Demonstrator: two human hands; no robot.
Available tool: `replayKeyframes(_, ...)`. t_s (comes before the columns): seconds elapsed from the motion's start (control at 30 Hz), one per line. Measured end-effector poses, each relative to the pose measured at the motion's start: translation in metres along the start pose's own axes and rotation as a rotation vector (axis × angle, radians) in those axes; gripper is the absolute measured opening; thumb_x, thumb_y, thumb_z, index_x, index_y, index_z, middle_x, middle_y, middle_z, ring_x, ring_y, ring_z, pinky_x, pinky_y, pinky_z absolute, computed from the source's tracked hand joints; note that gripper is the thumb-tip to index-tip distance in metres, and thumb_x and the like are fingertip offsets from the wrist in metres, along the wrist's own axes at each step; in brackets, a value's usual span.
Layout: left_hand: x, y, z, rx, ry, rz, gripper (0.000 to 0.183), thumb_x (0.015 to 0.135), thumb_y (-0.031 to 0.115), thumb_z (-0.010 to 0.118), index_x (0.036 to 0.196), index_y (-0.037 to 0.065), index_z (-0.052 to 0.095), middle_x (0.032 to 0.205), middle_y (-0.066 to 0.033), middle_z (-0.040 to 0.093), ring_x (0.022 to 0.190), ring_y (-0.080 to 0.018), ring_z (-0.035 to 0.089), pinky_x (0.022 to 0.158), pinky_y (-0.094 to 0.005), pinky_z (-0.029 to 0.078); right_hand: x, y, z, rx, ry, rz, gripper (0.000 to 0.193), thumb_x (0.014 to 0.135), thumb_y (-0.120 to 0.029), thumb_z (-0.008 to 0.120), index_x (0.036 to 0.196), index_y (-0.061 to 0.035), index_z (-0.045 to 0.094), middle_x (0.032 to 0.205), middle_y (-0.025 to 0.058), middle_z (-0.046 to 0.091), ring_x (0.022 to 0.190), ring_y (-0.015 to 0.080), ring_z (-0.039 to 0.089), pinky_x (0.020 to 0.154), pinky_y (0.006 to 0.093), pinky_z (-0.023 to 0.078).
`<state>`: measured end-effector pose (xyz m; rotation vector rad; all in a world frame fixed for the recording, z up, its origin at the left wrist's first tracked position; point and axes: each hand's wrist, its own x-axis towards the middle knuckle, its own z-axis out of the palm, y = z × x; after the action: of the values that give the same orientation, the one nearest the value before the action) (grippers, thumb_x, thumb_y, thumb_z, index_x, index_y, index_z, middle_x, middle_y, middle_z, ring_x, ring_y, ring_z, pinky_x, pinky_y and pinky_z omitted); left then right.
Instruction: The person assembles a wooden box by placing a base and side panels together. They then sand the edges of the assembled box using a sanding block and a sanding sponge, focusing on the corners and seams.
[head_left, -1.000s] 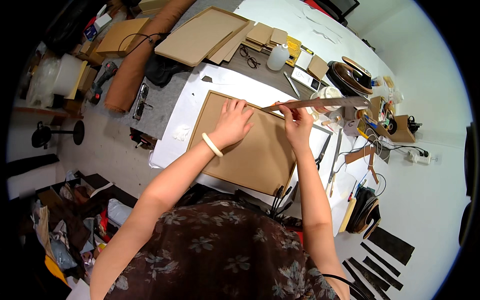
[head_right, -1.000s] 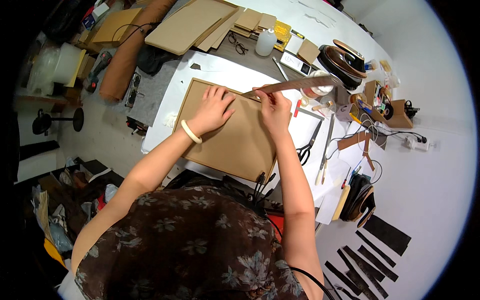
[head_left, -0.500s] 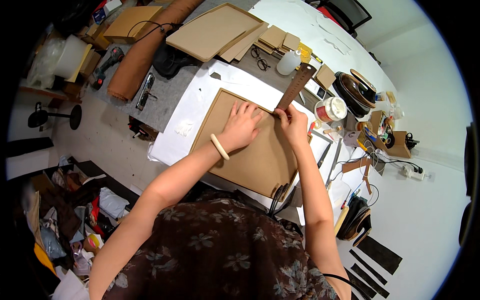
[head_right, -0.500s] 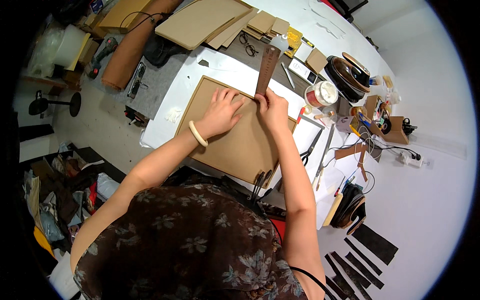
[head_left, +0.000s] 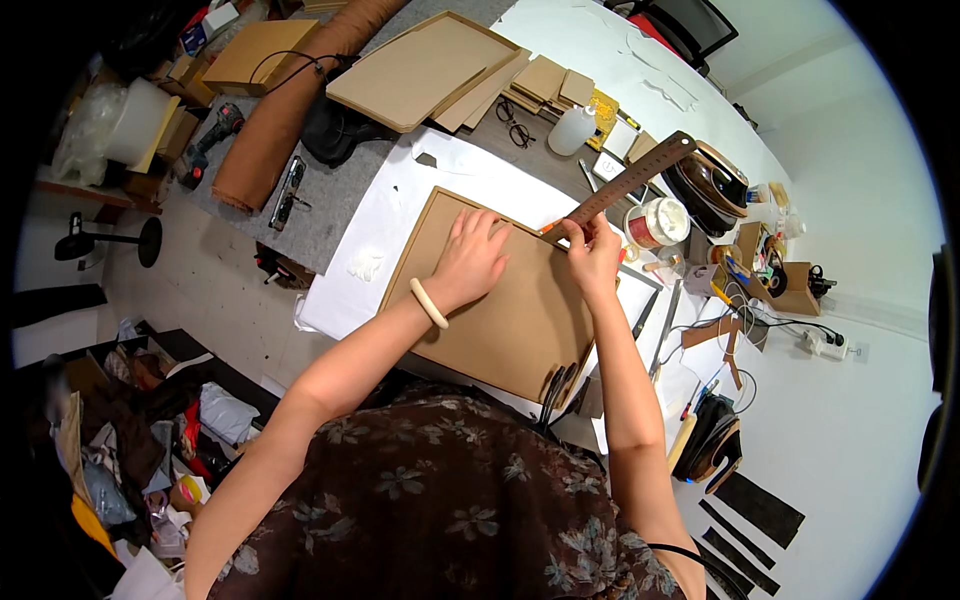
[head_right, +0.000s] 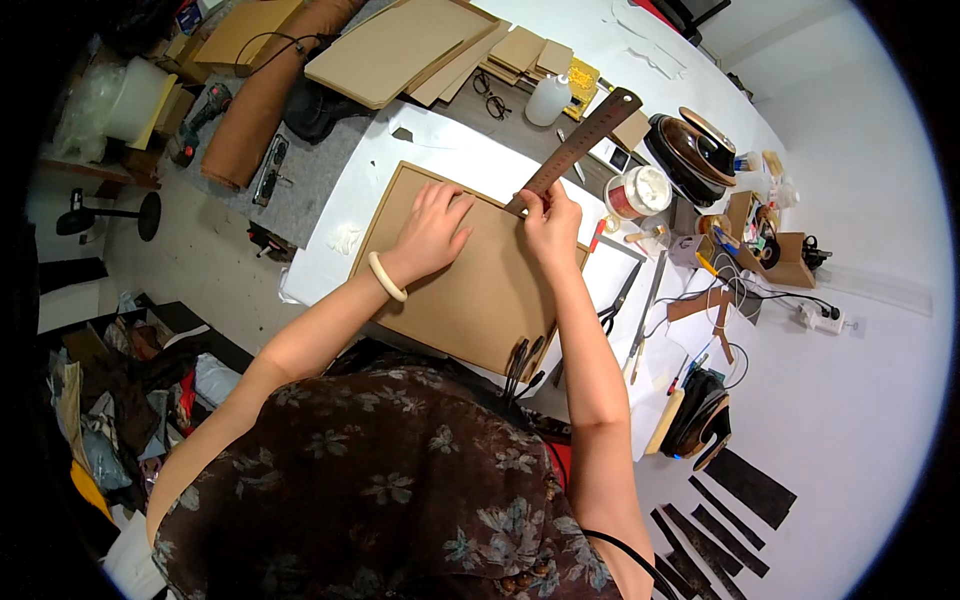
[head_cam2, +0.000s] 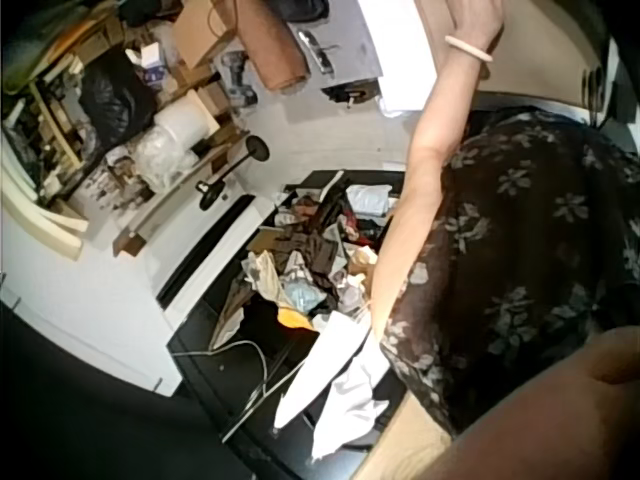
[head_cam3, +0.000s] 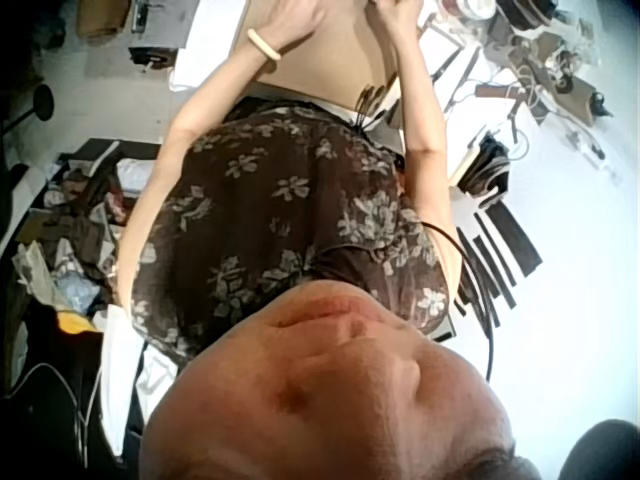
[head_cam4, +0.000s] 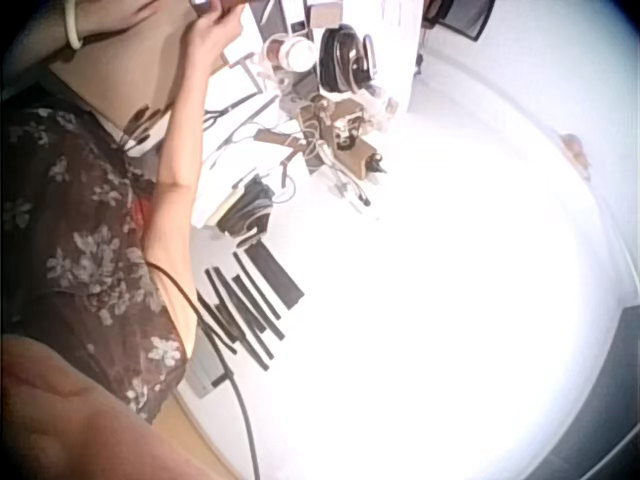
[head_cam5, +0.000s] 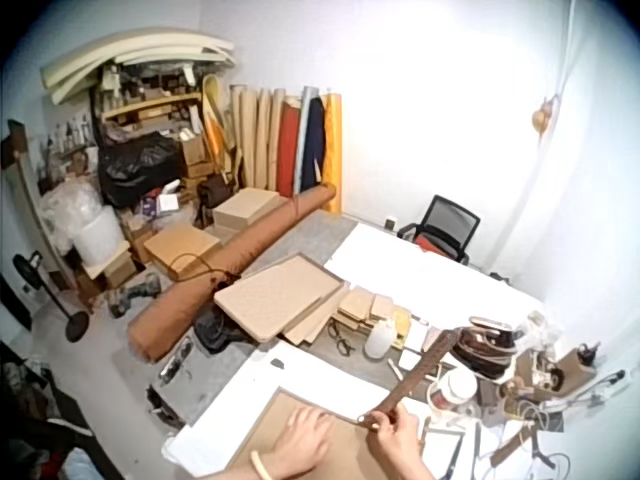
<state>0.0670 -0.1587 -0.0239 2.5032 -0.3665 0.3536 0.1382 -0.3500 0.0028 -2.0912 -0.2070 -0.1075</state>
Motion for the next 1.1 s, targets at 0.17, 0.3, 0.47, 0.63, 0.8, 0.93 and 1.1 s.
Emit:
replayKeyframes(0.17,0.007,-0.003,0.000,0.063,-0.031,0.010,0.034,0.078,0.016,0.067,0.106,0.000,0.057,0.109,-0.0156,0.050,0.109,-0.0323,0.045,0.099,-0.0469,0.031,0.003,-0.005,0.002,-0.010,0.018,-0.020,0.006,0.082,-0.001,0.063,0.086,0.0014,0.060,0.065,0.0124,0.064,0.052,0.0186,0.058,0.052,0.0295,0.044)
replayKeyframes(0.3,0.019,0.001,-0.006,0.065,-0.061,0.007,0.027,0.078,0.017,0.067,0.098,0.002,0.057,0.106,-0.0129,0.050,0.107,-0.0299,0.045,0.097,-0.0451,0.031,0.002,-0.011,0.002,-0.038,0.016,-0.024,0.007,0.081,-0.001,0.063,0.086,0.0012,0.060,0.064,0.0130,0.063,0.050,0.0202,0.057,0.051,0.0307,0.043)
replayKeyframes(0.47,0.025,0.001,-0.005,0.058,-0.075,0.045,0.026,0.077,0.017,0.067,0.096,0.003,0.056,0.105,-0.0118,0.051,0.106,-0.0295,0.044,0.096,-0.0452,0.031,-0.004,-0.006,0.003,-0.022,0.013,-0.041,0.007,0.081,0.001,0.061,0.088,0.0011,0.059,0.068,0.0141,0.066,0.054,0.0252,0.062,0.053,0.0313,0.046)
replayKeyframes(0.63,0.022,-0.006,0.001,0.007,-0.042,0.036,0.027,0.078,0.016,0.066,0.100,0.003,0.056,0.107,-0.0117,0.052,0.108,-0.0303,0.045,0.099,-0.0453,0.031,-0.002,-0.018,0.001,0.002,0.037,0.005,0.011,0.080,0.002,0.060,0.091,0.0005,0.059,0.072,0.0145,0.067,0.060,0.0269,0.066,0.056,0.0322,0.049)
replayKeyframes(0.8,0.025,-0.003,0.004,-0.035,-0.044,0.079,0.034,0.078,0.017,0.068,0.107,0.003,0.057,0.111,-0.0122,0.054,0.111,-0.0310,0.047,0.101,-0.0460,0.031,-0.001,-0.018,0.000,0.011,0.031,-0.015,0.013,0.080,0.004,0.060,0.091,-0.0003,0.058,0.071,0.0134,0.067,0.058,0.0257,0.065,0.055,0.0314,0.049)
replayKeyframes(0.93,0.023,0.001,0.000,-0.030,-0.030,0.115,0.033,0.079,0.018,0.068,0.107,0.004,0.057,0.107,-0.0118,0.056,0.108,-0.0297,0.050,0.100,-0.0456,0.032,0.005,-0.030,-0.007,-0.002,0.042,-0.039,0.010,0.080,0.003,0.061,0.089,-0.0006,0.057,0.070,0.0130,0.067,0.057,0.0256,0.065,0.054,0.0312,0.048)
replayKeyframes(1.1,0.038,0.024,-0.024,-0.068,-0.111,0.057,0.025,0.080,0.019,0.068,0.098,0.003,0.058,0.102,-0.0103,0.058,0.100,-0.0275,0.052,0.092,-0.0432,0.035,0.017,-0.040,-0.034,-0.030,0.146,-0.118,0.008,0.085,-0.004,0.063,0.084,-0.0008,0.055,0.069,0.0116,0.064,0.059,0.0186,0.061,0.056,0.0283,0.047)
